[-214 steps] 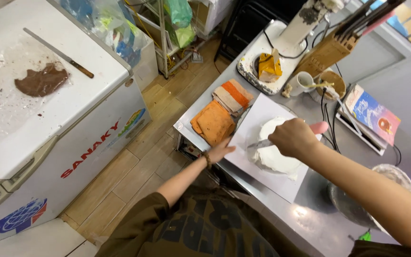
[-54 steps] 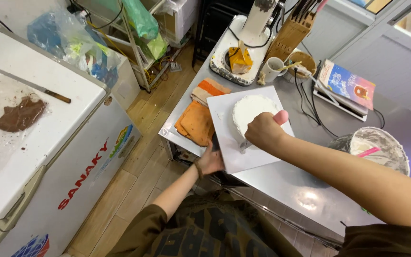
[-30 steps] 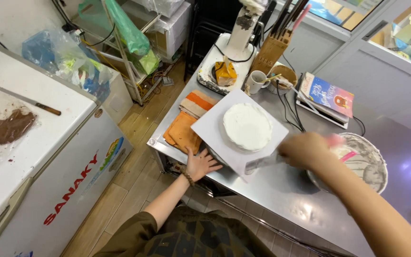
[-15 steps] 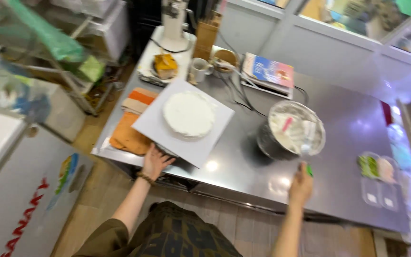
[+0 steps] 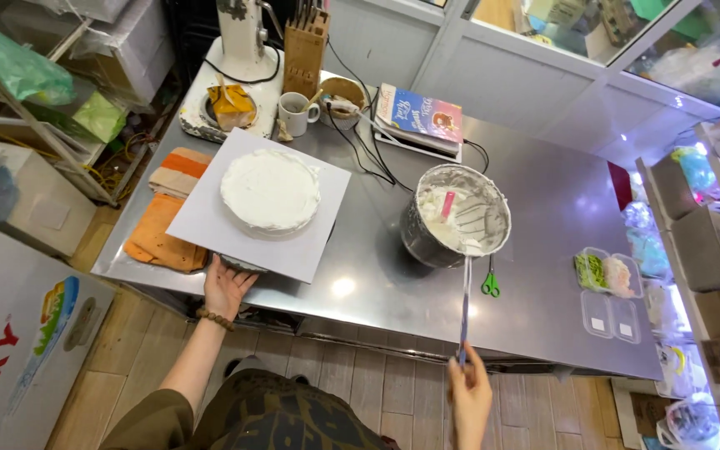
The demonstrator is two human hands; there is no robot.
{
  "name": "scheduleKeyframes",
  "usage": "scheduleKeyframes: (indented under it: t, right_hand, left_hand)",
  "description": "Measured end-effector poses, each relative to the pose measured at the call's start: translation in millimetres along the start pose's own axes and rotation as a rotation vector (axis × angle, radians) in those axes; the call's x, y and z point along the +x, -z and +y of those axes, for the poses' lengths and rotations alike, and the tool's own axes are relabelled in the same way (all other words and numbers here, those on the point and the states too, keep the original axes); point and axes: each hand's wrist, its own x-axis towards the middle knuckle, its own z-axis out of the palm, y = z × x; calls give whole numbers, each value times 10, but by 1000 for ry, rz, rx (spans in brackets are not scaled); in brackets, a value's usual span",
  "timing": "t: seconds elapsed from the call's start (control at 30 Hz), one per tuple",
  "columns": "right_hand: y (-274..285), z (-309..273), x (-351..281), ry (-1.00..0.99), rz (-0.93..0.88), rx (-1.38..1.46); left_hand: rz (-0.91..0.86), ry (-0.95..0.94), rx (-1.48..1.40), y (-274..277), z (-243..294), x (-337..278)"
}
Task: The person scoops white frosting from a large mixing bowl with a spatula and spreads it over the top and sides of a chocolate cake on a white board, rotating the board between passes. They then wipe the table and nearby surfaces with an orange cloth.
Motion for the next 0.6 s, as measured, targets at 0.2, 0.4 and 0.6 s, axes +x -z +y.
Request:
scheduleKeyframes:
  t: [0.2, 0.4, 0.6]
  right_hand:
    - [-691, -152, 1189, 125, -230, 551]
    - [-900, 428, 1327, 98, -199, 499]
    - [-803, 1055, 532, -163, -478, 411]
  left_hand:
    - [109, -85, -54, 37, -95, 118]
    - [172, -157, -155, 366, 152, 424]
    - [169, -277, -411, 137, 304, 5]
